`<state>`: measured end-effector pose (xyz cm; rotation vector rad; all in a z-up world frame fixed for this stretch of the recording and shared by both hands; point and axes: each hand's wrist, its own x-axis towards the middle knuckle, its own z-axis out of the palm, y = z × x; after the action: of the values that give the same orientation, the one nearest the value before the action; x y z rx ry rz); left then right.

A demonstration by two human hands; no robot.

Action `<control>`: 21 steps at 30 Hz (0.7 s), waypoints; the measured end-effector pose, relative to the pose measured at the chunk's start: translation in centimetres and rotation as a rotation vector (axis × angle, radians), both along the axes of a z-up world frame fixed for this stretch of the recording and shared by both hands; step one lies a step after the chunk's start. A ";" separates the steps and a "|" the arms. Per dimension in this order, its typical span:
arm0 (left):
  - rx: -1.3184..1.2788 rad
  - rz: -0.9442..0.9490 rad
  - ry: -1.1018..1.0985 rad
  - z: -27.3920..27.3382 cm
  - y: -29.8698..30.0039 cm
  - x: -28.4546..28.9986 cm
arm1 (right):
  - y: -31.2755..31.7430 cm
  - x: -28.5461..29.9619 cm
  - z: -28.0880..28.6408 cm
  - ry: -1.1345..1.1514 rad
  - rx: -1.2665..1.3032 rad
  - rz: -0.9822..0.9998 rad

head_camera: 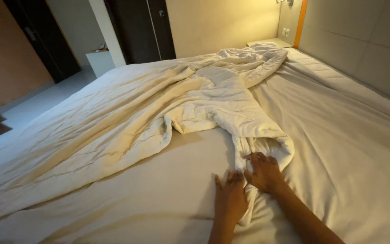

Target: The person spreads a white duvet over a bed, smoothing out the fabric and tucking the edges under the mattress. They adjust the duvet to cover the entire surface of the bed evenly.

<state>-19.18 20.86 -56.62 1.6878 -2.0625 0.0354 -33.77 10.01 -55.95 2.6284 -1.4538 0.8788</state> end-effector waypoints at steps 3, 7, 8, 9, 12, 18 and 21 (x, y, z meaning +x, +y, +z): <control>-0.112 -0.036 0.035 -2.6 0.1 0.2 | 1.4 -0.5 -0.5 -0.028 -0.013 -0.011; -0.118 -0.077 0.034 -3.1 1.0 0.1 | 2.2 -0.9 -0.8 -0.001 -0.050 -0.032; -0.138 -0.070 0.060 -2.9 1.0 0.1 | 2.3 -0.8 -0.4 0.008 -0.062 -0.025; -0.158 -0.064 0.086 -2.8 0.9 0.1 | 2.4 -0.7 0.0 0.017 -0.075 -0.018; -0.090 -0.053 0.097 -2.4 0.8 0.1 | 2.5 -0.3 0.2 -0.026 -0.095 0.001; -0.149 0.138 0.177 0.4 -1.1 1.7 | -1.3 1.0 2.2 -0.161 -0.375 0.054; -0.073 0.161 0.129 0.5 -4.6 4.6 | -3.5 3.0 4.5 -0.191 -0.385 0.069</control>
<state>-14.53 16.23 -56.13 1.7593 -1.8076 0.0521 -30.76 6.47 -51.46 2.3720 -1.0912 1.2988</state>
